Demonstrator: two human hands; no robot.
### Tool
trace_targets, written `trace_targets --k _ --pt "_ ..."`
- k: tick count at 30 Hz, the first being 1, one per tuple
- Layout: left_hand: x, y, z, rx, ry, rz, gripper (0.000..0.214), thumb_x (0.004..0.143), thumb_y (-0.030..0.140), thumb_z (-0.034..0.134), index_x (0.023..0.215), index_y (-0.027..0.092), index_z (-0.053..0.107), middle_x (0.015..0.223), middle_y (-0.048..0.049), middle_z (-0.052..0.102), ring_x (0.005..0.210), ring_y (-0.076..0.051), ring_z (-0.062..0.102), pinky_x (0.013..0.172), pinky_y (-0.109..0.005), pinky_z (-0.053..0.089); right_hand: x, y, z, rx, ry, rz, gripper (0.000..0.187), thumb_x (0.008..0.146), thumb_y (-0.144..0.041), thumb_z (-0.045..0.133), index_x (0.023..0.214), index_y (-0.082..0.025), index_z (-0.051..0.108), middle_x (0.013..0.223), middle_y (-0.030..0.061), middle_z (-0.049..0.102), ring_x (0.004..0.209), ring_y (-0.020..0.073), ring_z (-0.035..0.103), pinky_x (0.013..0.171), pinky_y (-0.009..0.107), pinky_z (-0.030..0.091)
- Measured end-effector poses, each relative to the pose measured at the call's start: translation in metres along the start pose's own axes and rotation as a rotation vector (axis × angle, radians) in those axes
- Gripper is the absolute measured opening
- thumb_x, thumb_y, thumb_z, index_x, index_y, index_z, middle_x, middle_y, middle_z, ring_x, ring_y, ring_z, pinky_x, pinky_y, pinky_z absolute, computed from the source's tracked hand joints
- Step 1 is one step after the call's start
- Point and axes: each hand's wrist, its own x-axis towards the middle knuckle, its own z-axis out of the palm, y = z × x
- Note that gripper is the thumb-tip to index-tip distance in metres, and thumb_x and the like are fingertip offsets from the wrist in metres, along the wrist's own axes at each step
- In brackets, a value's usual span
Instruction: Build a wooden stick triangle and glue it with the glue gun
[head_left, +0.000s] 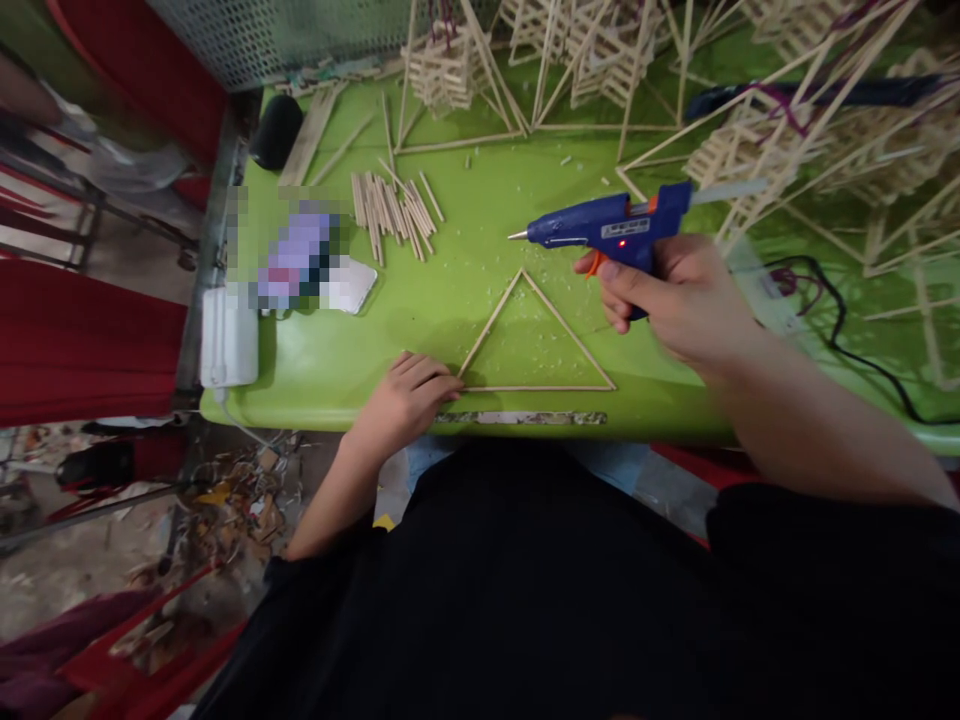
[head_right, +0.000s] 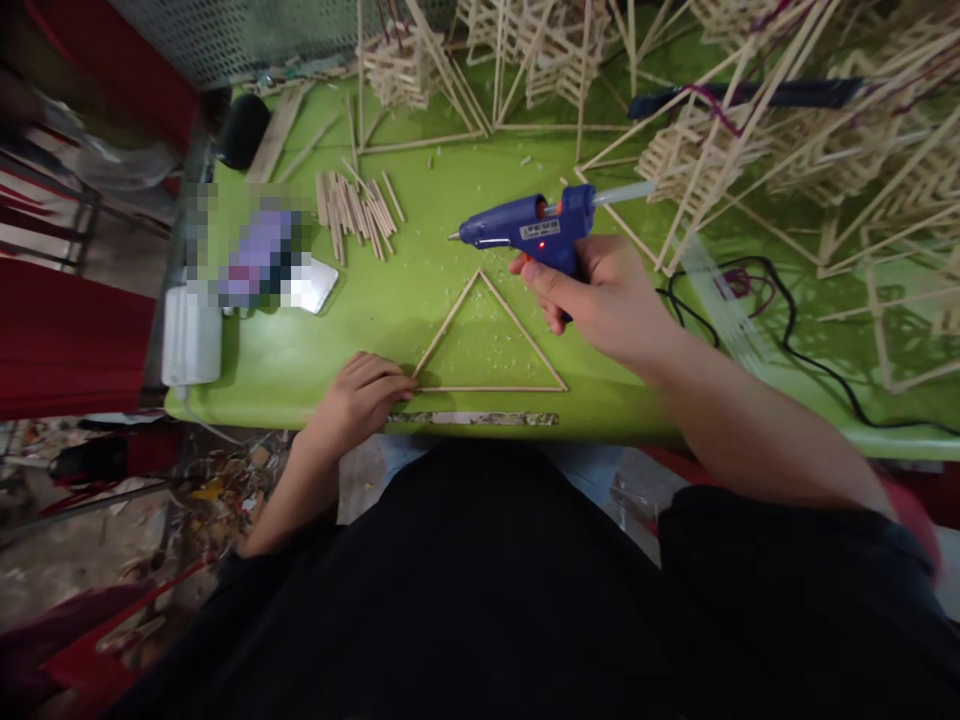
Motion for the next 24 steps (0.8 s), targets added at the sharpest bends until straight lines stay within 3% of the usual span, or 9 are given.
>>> trace_targets --k 8,10,13,15,19,21,23,24 --pt "-0.001 0.0 0.002 -0.028 0.004 -0.016 0.009 0.111 0.021 0.072 0.119 0.021 0.077 0.104 -0.0073 0.082 0.093 -0.021 0.074 0.084 -0.038 0.055 -0.001 0.001 0.0 0.014 -0.004 0.014 0.036 0.099 -0.055 0.092 0.109 -0.022 0.086 0.066 -0.002 0.058 0.061 0.0143 0.053 0.057 0.035 0.044" --pt "-0.002 -0.003 -0.005 -0.055 0.048 -0.045 0.01 0.111 0.021 0.072 0.118 0.02 0.079 0.102 -0.0077 0.083 0.093 -0.021 0.076 0.084 -0.038 0.059 -0.002 0.001 0.0 0.022 -0.008 0.011 0.036 0.099 -0.055 0.093 0.11 -0.021 0.086 0.071 -0.0005 0.062 0.061 0.0139 0.054 0.056 0.035 0.044" --pt "0.006 -0.015 -0.031 -0.022 0.149 -0.142 0.013 0.112 0.021 0.069 0.109 0.019 0.082 0.097 -0.0053 0.084 0.087 -0.018 0.077 0.08 -0.034 0.062 -0.003 0.002 0.001 0.051 0.01 -0.039 0.035 0.098 -0.053 0.095 0.109 -0.021 0.086 0.098 0.0056 0.076 0.065 0.0127 0.055 0.056 0.036 0.045" --pt "0.023 -0.03 -0.054 0.041 0.232 -0.222 0.018 0.113 0.025 0.067 0.103 0.018 0.081 0.091 -0.0024 0.083 0.08 -0.015 0.075 0.075 -0.031 0.061 -0.006 0.003 0.004 0.085 0.024 -0.059 0.031 0.097 -0.051 0.095 0.105 -0.023 0.085 0.11 0.0079 0.078 0.069 0.0136 0.054 0.057 0.037 0.045" --pt "0.088 -0.064 -0.084 0.091 0.398 -0.331 0.036 0.118 0.044 0.061 0.1 0.015 0.074 0.083 0.0007 0.077 0.075 -0.008 0.07 0.072 -0.026 0.06 -0.018 0.006 0.011 0.157 -0.029 0.003 0.02 0.1 -0.047 0.092 0.104 -0.029 0.084 0.079 0.0027 0.066 0.065 0.0165 0.048 0.055 0.036 0.035" --pt "0.125 -0.076 -0.083 0.077 0.442 -0.359 0.047 0.119 0.05 0.05 0.104 0.011 0.071 0.083 0.0047 0.071 0.077 -0.006 0.074 0.078 -0.026 0.058 -0.027 0.009 0.015 0.145 -0.104 0.042 0.017 0.103 -0.045 0.088 0.11 -0.03 0.086 0.074 0.0015 0.063 0.061 0.0157 0.046 0.053 0.035 0.033" --pt "0.15 -0.085 -0.072 0.054 0.389 -0.387 0.069 0.115 0.05 0.02 0.109 0.004 0.069 0.093 0.0035 0.071 0.091 -0.007 0.081 0.085 -0.028 0.054 -0.035 0.012 0.018 0.072 -0.199 0.094 0.021 0.105 -0.047 0.085 0.118 -0.031 0.088 0.076 0.0018 0.067 0.058 0.0145 0.045 0.053 0.035 0.035" --pt "0.156 -0.088 -0.065 0.062 0.365 -0.409 0.07 0.113 0.05 0.017 0.11 0.003 0.069 0.098 0.0032 0.072 0.098 -0.008 0.082 0.086 -0.029 0.054 -0.039 0.014 0.019 0.007 -0.24 0.122 0.024 0.106 -0.049 0.084 0.122 -0.032 0.089 0.078 0.002 0.07 0.058 0.0144 0.045 0.053 0.035 0.036"
